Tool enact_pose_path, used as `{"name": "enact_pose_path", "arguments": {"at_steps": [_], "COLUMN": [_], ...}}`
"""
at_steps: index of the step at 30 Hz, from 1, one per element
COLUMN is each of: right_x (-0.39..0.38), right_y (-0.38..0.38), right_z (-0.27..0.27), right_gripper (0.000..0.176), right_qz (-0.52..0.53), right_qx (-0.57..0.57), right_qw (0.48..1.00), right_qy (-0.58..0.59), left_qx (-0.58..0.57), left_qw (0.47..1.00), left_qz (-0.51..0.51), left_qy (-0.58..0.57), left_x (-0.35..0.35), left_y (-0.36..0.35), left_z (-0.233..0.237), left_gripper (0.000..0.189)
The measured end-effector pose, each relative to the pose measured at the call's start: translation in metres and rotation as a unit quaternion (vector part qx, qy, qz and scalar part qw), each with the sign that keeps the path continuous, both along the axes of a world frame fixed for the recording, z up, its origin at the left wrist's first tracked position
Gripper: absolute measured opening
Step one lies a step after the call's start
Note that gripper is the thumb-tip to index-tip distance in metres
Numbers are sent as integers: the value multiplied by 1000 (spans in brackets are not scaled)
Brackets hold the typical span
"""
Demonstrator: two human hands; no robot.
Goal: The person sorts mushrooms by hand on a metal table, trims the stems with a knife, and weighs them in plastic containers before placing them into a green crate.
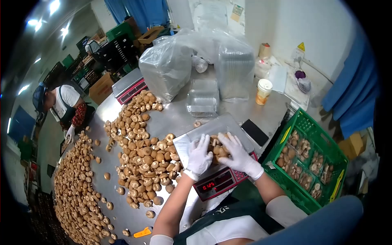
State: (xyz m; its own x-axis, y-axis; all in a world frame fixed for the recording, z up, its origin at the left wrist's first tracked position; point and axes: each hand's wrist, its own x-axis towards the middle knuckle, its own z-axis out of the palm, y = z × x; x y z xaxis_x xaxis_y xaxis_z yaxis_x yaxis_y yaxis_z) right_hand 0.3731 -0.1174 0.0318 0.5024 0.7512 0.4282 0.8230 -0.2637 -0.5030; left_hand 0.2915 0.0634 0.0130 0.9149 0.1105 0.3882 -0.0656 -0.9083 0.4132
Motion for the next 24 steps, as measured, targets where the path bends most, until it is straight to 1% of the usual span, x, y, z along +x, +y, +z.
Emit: {"name": "enact_pose_path", "arguments": {"at_steps": [1,2,3,5,6,7,8,9,11,12,13,15,16,17,18,19,21,22,23,24], "right_x": [4,8,10,19,24,29,31,33,43,50,54,79,86,92,96,100,108,108,109,103], "right_y": [-3,-11,-17,-30,-36,-41,-44,-46,-45,-41,-35,-19,-8,4,15,25,47,56,58,56], "right_z": [2,10,18,16,13,10,11,11,2,-3,-1,-17,-17,-15,-14,-18,-32,-37,-40,-28], "right_gripper": [74,69,60,48,43,39,34,32,29,27,27,28,28,32,37,37,49,54,54,51], "right_qz": [11,-23,-54,-70,-78,-84,-79,-86,-79,-67,-72,-56,-51,-74,-96,-87,-105,-74,-62,-35], "right_qx": [87,103,124,209,218,226,240,231,230,249,247,249,247,209,172,172,103,83,82,156], "right_qw": [992,989,984,957,949,940,931,930,922,908,900,891,892,893,894,895,899,919,921,875], "right_qy": [92,102,119,189,216,241,262,273,301,329,352,376,376,390,403,402,412,377,375,457], "left_qx": [-48,-30,-40,-87,-169,-249,-331,-378,-512,-557,-500,-513,-533,-560,-564,-479,-500,-558,-613,-626], "left_qw": [998,998,995,986,971,947,919,897,826,804,841,848,839,819,815,860,857,820,780,773], "left_qz": [-9,-11,16,89,125,161,177,192,219,178,185,133,115,122,123,149,104,109,110,98], "left_qy": [-34,-56,-88,-108,-116,-125,-118,-122,-92,-109,-92,-21,9,32,48,95,62,59,56,30], "left_x": [-4,-10,-18,-38,-49,-60,-69,-79,-92,-95,-96,-95,-90,-86,-81,-76,-70,-70,-71,-72], "left_y": [4,11,16,28,31,35,48,49,46,41,37,22,13,0,-9,-16,-24,-30,-34,-33], "left_z": [6,13,13,16,16,15,1,3,6,6,4,5,3,3,-2,-7,-41,-32,-21,-26], "left_gripper": [61,57,52,45,42,39,39,39,38,37,40,46,50,52,54,56,59,57,55,52]}}
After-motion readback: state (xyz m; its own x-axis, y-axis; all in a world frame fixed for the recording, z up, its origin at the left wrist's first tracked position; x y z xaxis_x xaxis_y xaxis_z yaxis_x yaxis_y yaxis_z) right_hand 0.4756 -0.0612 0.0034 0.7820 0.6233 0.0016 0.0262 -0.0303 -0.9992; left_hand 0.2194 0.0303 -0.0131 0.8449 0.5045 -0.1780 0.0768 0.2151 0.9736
